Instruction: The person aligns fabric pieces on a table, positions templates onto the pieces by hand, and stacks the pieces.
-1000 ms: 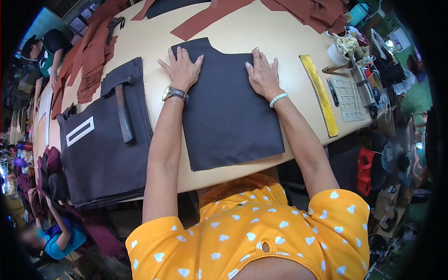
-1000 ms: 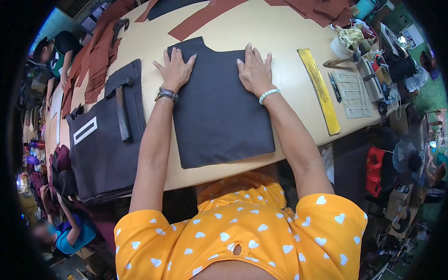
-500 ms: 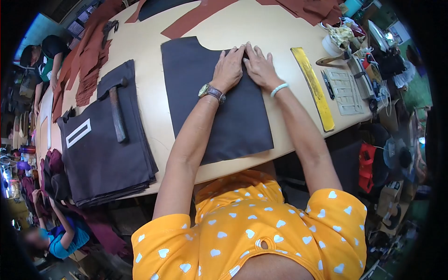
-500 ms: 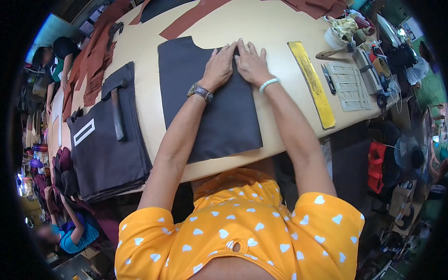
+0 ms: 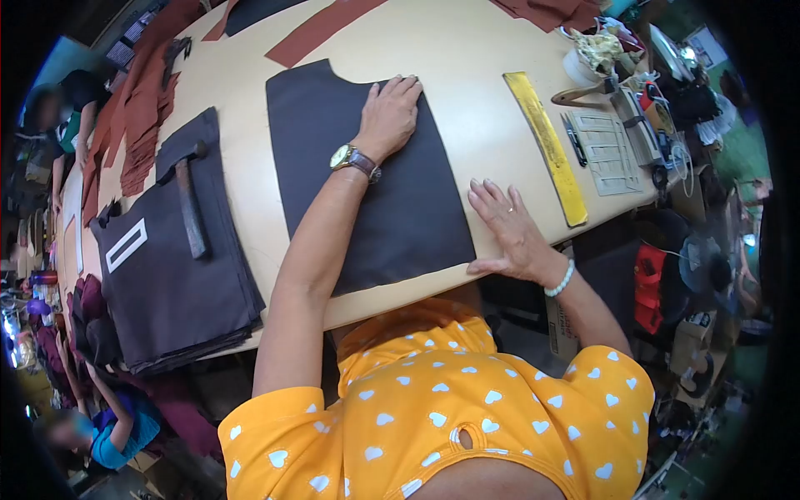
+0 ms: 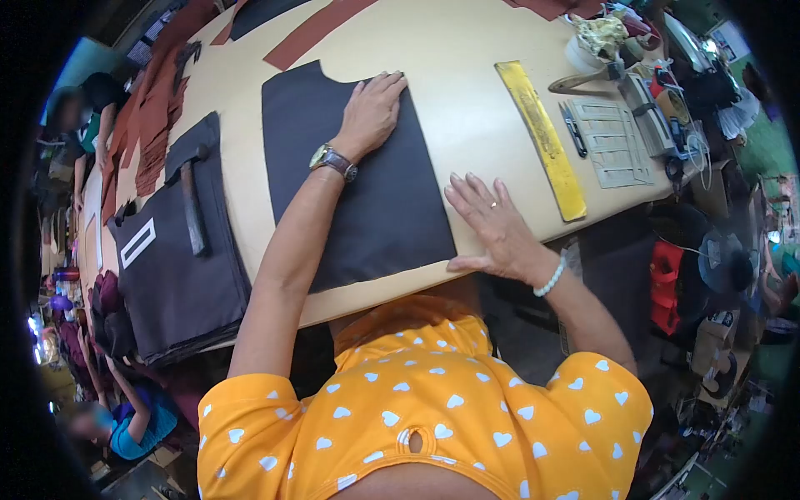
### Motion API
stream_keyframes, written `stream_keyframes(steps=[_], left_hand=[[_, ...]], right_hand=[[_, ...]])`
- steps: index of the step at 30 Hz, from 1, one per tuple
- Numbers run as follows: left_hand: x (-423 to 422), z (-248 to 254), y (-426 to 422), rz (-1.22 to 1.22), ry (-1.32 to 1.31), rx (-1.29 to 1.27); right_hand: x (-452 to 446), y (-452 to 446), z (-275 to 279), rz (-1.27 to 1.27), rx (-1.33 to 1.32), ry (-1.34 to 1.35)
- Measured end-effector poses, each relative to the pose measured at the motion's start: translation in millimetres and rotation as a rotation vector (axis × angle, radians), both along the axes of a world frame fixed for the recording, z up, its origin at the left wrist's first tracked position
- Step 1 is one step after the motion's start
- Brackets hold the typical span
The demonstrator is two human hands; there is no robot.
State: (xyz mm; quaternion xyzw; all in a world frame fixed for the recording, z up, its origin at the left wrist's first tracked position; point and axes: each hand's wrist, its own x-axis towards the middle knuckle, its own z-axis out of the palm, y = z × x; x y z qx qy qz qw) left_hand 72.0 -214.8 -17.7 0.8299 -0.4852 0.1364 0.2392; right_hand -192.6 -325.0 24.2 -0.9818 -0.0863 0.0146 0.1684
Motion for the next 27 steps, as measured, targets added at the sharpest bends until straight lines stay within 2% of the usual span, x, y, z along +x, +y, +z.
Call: stream_keyframes(steps=[4, 6, 8, 10, 13, 17, 18, 21, 23, 26, 27], left_hand=[[13.7, 12.9, -4.5, 0.000, 0.045, 0.043], [18.3, 29.0, -8.1, 0.028, 0.151, 0.129], [25.0, 39.8, -12.0, 0.075, 0.268, 0.219], [47.0, 39.7, -23.7, 0.145, 0.382, 0.251], [70.5, 47.6, -33.8, 0.155, 0.583, 0.400], [85.9, 47.5, -40.2, 0.155, 0.581, 0.521], [84.0, 45.8, -38.4, 0.152, 0.582, 0.438], [85.9, 49.0, -38.2, 0.144, 0.643, 0.526], [81.3, 47.2, -32.6, 0.110, 0.670, 0.410], [67.9, 44.9, -18.7, 0.044, 0.668, 0.214], [60.3, 46.9, -12.3, -0.001, 0.773, 0.114]], right_hand=[[-7.3, -14.1, 8.2, -0.141, 0.070, -0.141], [3.5, -51.0, 4.1, -0.361, 0.129, -0.441], [16.5, -91.7, 9.9, -0.682, 0.043, -0.560], [23.4, -124.9, 8.0, -0.861, -0.144, -0.536], [36.8, -145.8, 2.2, -0.994, -0.277, -0.360], [47.8, -151.3, -3.5, -1.084, -0.178, -0.287], [48.3, -150.4, -3.6, -1.105, -0.154, -0.279], [48.6, -152.8, -1.1, -1.144, -0.067, -0.229], [49.1, -154.8, 1.3, -1.166, -0.027, -0.173], [48.0, -151.5, -1.7, -1.090, -0.164, -0.307], [49.9, -148.4, 0.8, -1.059, -0.099, -0.358]])
